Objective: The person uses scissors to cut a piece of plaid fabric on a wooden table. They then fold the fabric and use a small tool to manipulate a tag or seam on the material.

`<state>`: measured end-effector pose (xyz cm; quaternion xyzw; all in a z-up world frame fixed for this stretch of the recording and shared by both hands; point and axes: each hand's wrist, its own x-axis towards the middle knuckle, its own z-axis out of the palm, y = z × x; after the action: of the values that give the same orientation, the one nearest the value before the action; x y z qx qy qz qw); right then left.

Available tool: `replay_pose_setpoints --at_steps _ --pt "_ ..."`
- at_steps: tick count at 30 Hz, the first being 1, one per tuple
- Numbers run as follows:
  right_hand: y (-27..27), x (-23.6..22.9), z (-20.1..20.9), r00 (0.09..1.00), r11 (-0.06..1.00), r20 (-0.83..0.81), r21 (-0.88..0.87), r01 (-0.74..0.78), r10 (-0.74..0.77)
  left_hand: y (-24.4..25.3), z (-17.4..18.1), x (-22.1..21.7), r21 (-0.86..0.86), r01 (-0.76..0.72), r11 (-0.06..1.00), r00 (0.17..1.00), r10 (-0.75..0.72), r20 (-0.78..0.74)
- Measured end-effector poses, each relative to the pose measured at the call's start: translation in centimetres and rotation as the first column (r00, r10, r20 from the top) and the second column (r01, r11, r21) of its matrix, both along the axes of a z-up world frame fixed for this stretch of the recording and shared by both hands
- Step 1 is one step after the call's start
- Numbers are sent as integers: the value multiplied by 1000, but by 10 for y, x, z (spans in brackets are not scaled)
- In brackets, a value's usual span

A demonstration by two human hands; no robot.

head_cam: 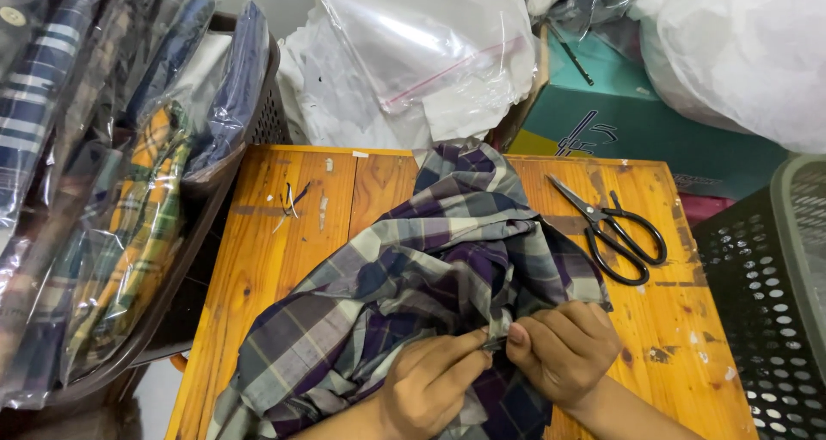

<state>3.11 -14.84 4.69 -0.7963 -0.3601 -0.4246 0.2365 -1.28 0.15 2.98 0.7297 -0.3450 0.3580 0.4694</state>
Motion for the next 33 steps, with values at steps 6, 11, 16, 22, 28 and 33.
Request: replay_pose_setpoints --at_steps 6,11,16,22,28,33 --pt "0 3 -8 994 997 -107 77 -2 10 -2 -24 -2 -25 -67 997 994 65 -86" --pt "-4 13 -27 905 935 -364 342 -90 220 -4 -27 0 -154 -97 983 975 62 -215" --pt "-10 14 -39 680 830 -521 500 -246 516 0 -20 5 -179 -15 984 978 -23 -207" --pt "3 4 -22 688 849 -515 427 -311 511 -1 -21 5 -190 -1 982 969 -46 -245" --pt "2 8 -31 679 867 -551 398 -299 486 -2 -12 9 -265 -246 932 921 140 -364" --pt "1 8 -35 649 871 -586 392 -297 485 4 -11 10 -330 -257 908 921 127 -368"
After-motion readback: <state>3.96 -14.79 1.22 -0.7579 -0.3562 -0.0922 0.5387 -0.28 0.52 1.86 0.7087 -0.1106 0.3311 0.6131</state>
